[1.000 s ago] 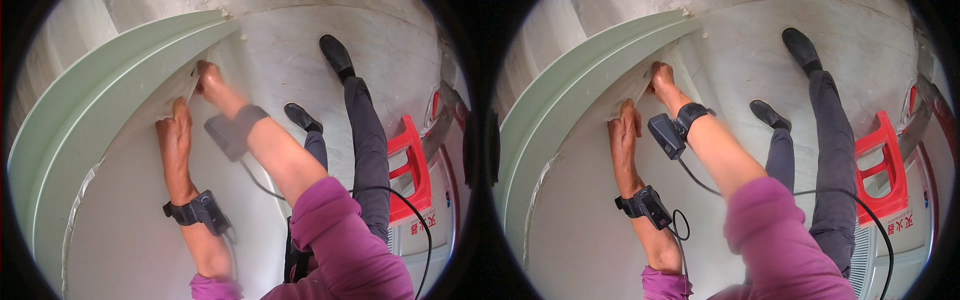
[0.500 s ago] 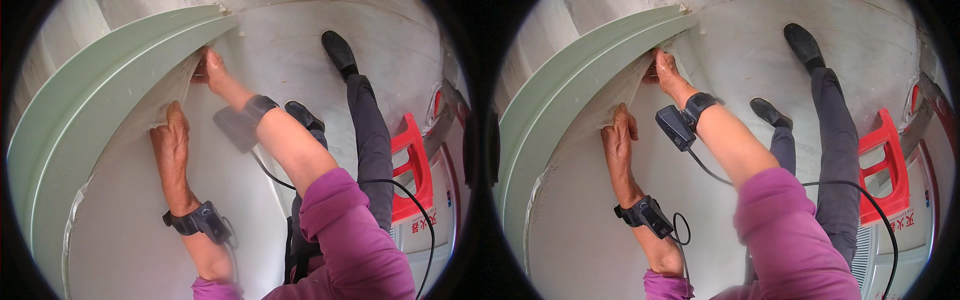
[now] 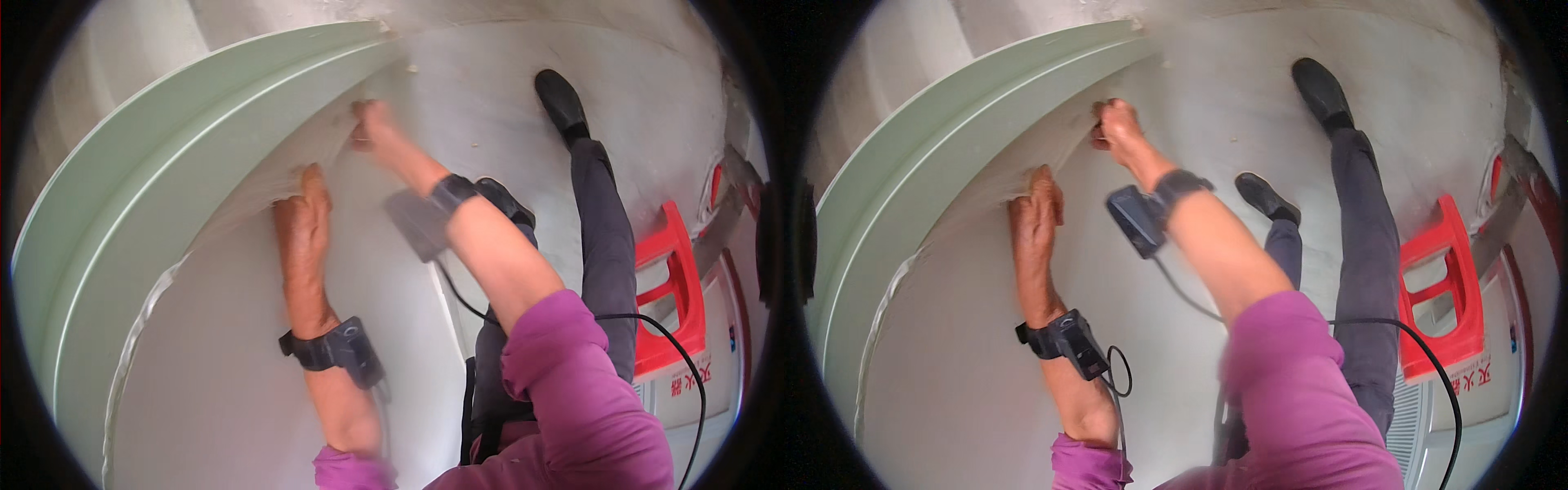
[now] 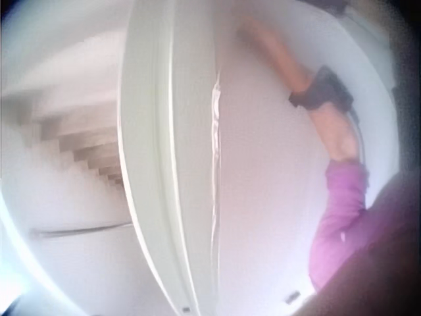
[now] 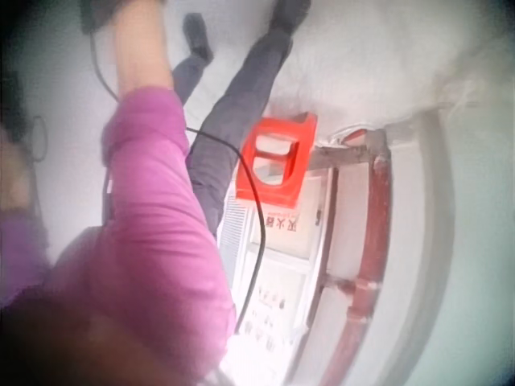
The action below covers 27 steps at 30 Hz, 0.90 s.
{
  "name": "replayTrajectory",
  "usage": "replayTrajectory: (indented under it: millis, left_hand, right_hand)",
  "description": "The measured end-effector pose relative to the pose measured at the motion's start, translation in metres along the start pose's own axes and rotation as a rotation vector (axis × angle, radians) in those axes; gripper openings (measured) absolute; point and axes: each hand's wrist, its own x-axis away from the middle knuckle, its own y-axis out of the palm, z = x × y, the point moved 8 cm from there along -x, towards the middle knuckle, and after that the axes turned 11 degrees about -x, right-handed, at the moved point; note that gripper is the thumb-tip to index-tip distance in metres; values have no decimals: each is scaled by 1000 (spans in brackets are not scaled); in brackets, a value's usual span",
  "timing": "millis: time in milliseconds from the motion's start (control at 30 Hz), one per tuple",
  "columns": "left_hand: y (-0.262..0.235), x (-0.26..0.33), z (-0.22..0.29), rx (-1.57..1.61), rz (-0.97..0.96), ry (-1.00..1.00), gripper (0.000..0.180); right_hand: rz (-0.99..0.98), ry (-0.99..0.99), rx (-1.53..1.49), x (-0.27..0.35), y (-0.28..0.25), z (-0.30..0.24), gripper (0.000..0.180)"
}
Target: Peeling off the protective plastic film from a metal door frame.
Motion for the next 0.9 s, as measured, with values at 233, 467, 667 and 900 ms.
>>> replayTrajectory:
  millis: [233,467,667,900]
  left_hand:
    - [51,7,-43,-264,-201,-154,19]
    - [64,13,-52,-203,-222,-36,20]
    - [54,-14,-38,11,-28,-124,22]
    - [20,23,-7,283,91,-281,29]
  right_hand:
    - [-326,-898,905,117,20,-71,29]
    - [-316,-1229,975,151,92,-48,37]
    - [-241,-1224,1017,141,107,-71,16]
    - [-508,-1335,1182,159,117,-91,14]
